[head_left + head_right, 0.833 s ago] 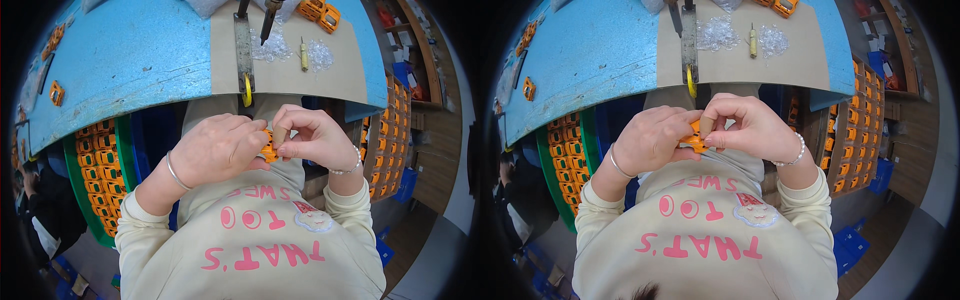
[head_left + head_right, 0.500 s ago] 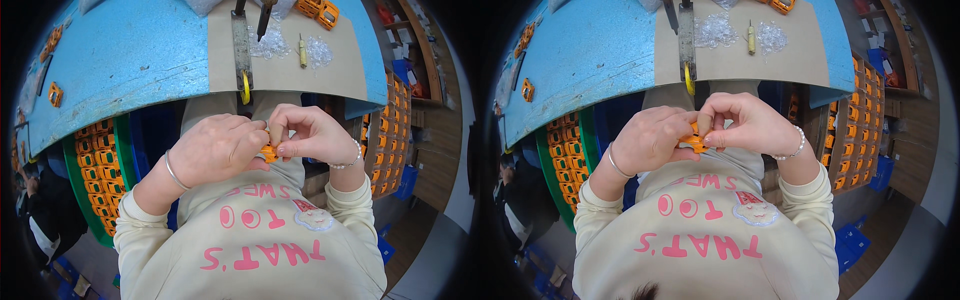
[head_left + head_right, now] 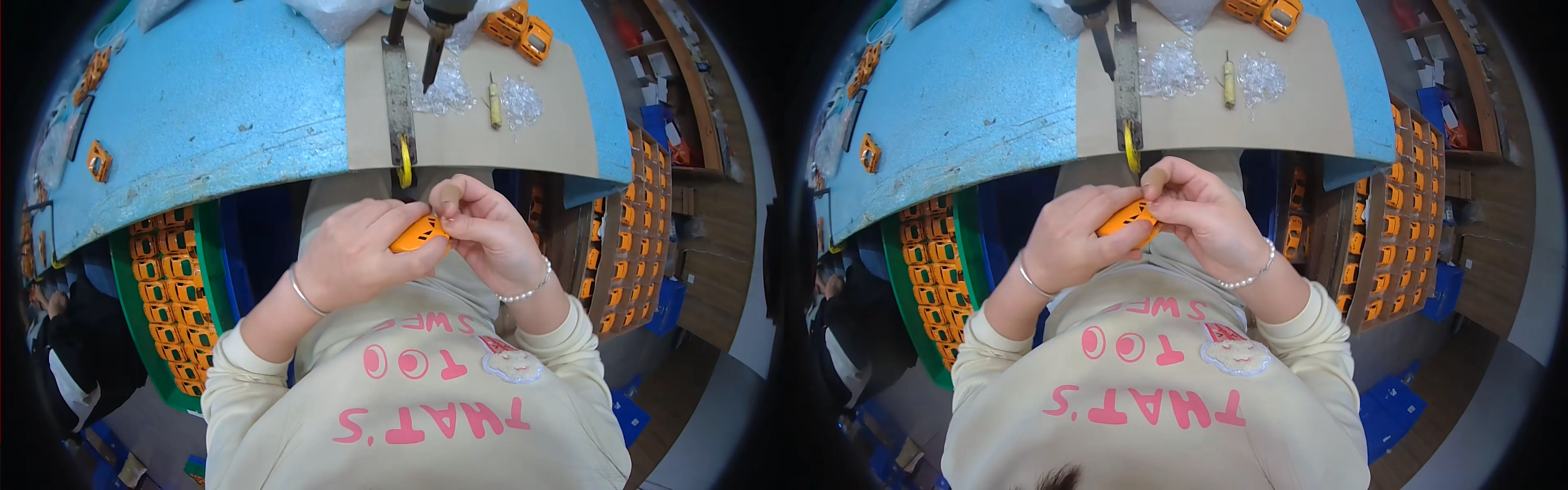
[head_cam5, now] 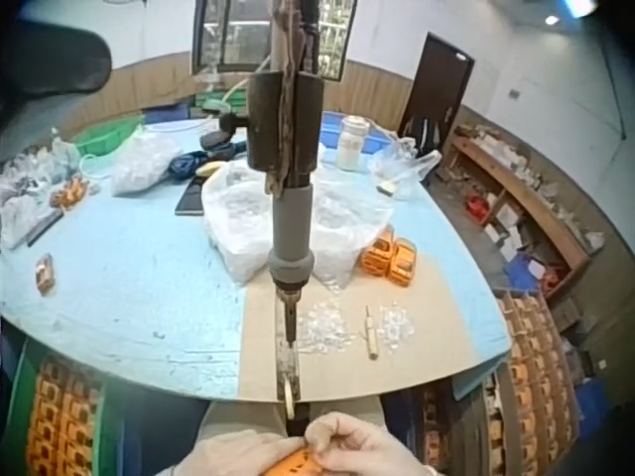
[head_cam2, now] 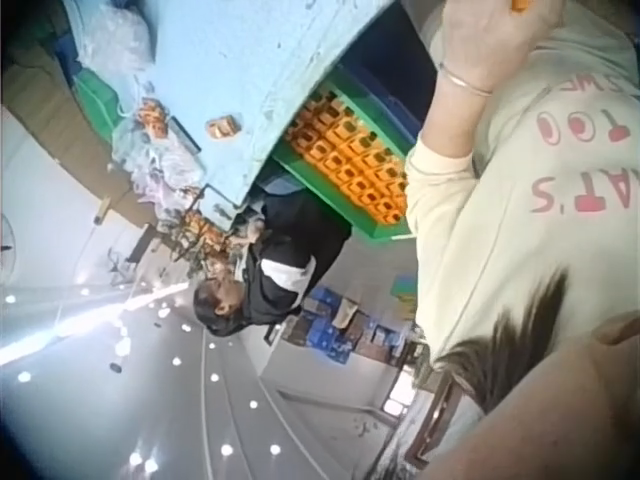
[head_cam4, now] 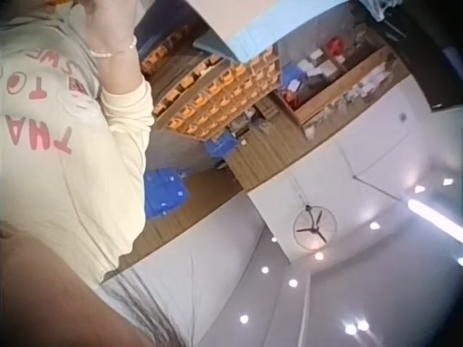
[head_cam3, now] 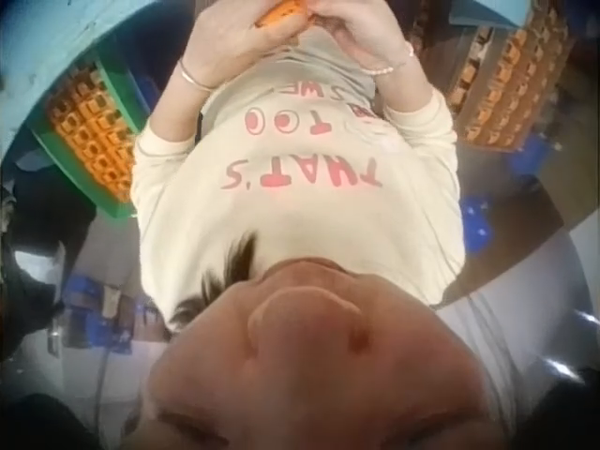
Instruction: Assembling small components into toy car bodies using a power tool and packing them into trays.
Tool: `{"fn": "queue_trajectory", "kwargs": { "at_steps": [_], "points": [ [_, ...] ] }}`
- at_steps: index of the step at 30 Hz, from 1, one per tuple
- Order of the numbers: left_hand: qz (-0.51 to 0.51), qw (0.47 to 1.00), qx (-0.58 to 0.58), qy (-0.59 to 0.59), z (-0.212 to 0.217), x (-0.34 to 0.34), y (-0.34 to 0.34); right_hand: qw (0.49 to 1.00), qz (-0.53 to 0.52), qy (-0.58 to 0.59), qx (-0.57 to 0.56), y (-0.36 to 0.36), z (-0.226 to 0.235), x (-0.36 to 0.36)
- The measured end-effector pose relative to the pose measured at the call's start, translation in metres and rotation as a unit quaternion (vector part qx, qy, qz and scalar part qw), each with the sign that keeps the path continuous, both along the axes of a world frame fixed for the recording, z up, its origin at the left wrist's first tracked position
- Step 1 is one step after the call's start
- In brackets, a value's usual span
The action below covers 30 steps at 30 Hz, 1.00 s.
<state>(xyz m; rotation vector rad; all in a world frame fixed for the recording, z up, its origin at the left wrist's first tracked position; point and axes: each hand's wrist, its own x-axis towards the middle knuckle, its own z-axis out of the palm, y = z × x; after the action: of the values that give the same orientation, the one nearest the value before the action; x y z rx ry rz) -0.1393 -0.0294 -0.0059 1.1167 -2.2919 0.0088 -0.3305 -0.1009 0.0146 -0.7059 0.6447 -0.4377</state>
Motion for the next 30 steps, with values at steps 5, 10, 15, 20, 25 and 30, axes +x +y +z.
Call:
{"fn": "queue_trajectory", "kwargs": {
  "at_steps": [5, 10, 15, 20, 25, 30],
  "points": [
    [0.020, 0.847, 0.253, 0.468, -0.027, 0.001, 0.008, 0.988, -0.061, 0.119, -0.074, 0.005, -0.022, -0.004],
    [0.037, 0.463, 0.436, 0.771, -0.013, -0.007, -0.013, 0.992, 0.087, 0.087, -0.028, 0.031, -0.035, 0.004],
    [-0.108, 0.378, 0.386, 0.835, -0.009, -0.016, -0.036, 0.999, -0.011, -0.035, 0.037, 0.024, -0.012, 0.008],
    [-0.132, 0.524, 0.373, 0.754, 0.003, -0.015, -0.043, 0.990, -0.057, -0.119, 0.057, 0.022, 0.009, 0.009],
    [-0.177, 0.526, 0.359, 0.751, 0.009, -0.017, -0.042, 0.987, -0.068, -0.132, 0.066, 0.028, 0.018, 0.004],
    [-0.173, 0.538, 0.355, 0.745, 0.009, -0.020, -0.040, 0.988, -0.079, -0.120, 0.057, 0.032, 0.020, 0.003]
  ]
}}
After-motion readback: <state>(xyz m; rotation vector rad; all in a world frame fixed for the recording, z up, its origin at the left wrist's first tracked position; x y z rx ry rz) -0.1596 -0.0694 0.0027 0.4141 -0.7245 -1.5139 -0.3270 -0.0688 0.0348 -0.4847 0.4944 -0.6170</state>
